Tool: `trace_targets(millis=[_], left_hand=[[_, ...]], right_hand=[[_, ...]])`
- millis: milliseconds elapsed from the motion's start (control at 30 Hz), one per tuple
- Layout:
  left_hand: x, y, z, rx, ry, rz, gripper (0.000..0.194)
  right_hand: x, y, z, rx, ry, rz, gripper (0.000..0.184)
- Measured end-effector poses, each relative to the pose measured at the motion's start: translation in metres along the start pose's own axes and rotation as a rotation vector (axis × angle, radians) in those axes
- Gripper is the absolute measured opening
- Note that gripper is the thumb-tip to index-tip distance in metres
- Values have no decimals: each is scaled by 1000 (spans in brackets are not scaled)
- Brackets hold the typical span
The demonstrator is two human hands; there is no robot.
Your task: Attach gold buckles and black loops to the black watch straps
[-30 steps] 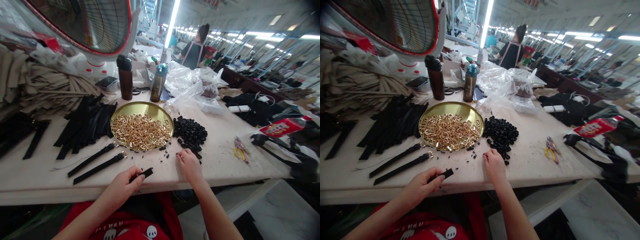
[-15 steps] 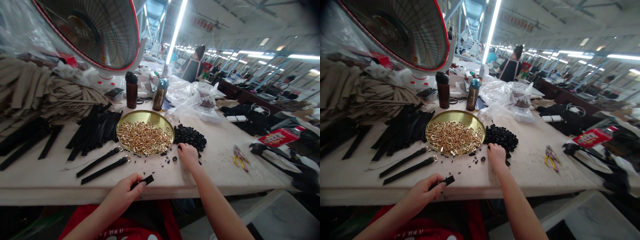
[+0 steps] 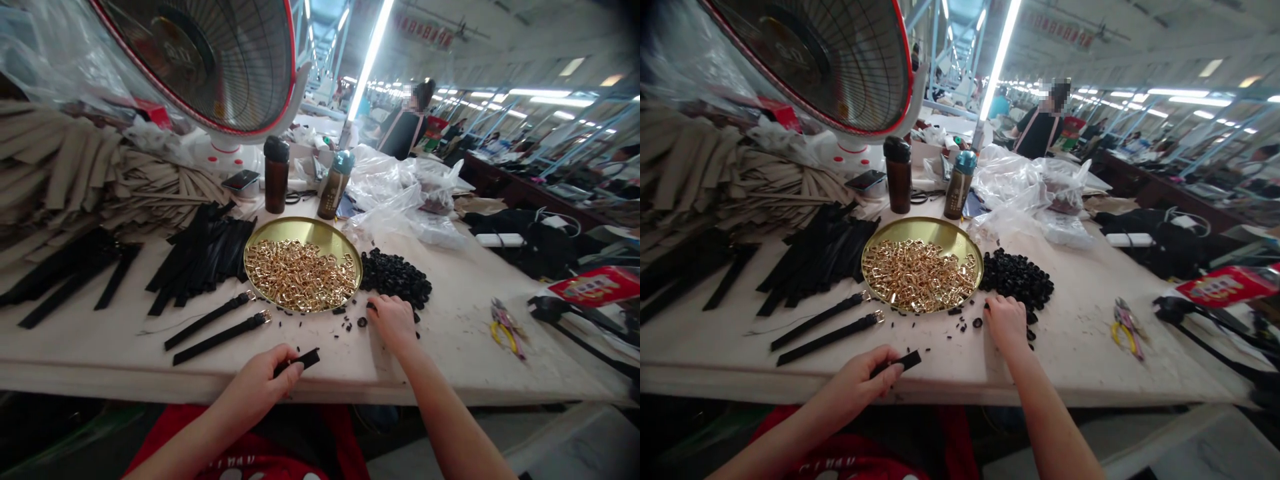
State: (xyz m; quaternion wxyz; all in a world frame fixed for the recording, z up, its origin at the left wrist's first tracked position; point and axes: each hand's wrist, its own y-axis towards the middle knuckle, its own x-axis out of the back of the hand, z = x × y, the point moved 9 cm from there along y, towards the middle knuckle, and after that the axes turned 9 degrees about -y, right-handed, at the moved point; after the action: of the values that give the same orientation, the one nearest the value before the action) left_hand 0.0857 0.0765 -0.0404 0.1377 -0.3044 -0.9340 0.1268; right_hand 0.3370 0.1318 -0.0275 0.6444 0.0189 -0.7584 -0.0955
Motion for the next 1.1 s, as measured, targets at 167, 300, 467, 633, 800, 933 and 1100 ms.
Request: trace_targets(millis=[167,300,467,633,800,933,1100], left_hand=[[4,5,0,0,-14,-24,25],[5,13,-17,-56,-16,-39,23],[11,21,-41,-162,-42,-139,21],[28,16,-50,-213,-27,-310,19],[28,5,-47,-224,50,-299,17],[22,-1,-42,-211,133,-213,17],[21,-5,-39,-169,177,-186,19]], right_hand=[[6,2,1,-14,159,-37,12],[16,-4,13,-35,516,-52,20],[12,-26,60,-325,1668,153,22],[17,-48,120,-419,2100,358,16],[9,-57,131,-397,2075,372,15],[8,-64,119,-396,1878,280,18],[18,-70,109,-302,1610,220,23]])
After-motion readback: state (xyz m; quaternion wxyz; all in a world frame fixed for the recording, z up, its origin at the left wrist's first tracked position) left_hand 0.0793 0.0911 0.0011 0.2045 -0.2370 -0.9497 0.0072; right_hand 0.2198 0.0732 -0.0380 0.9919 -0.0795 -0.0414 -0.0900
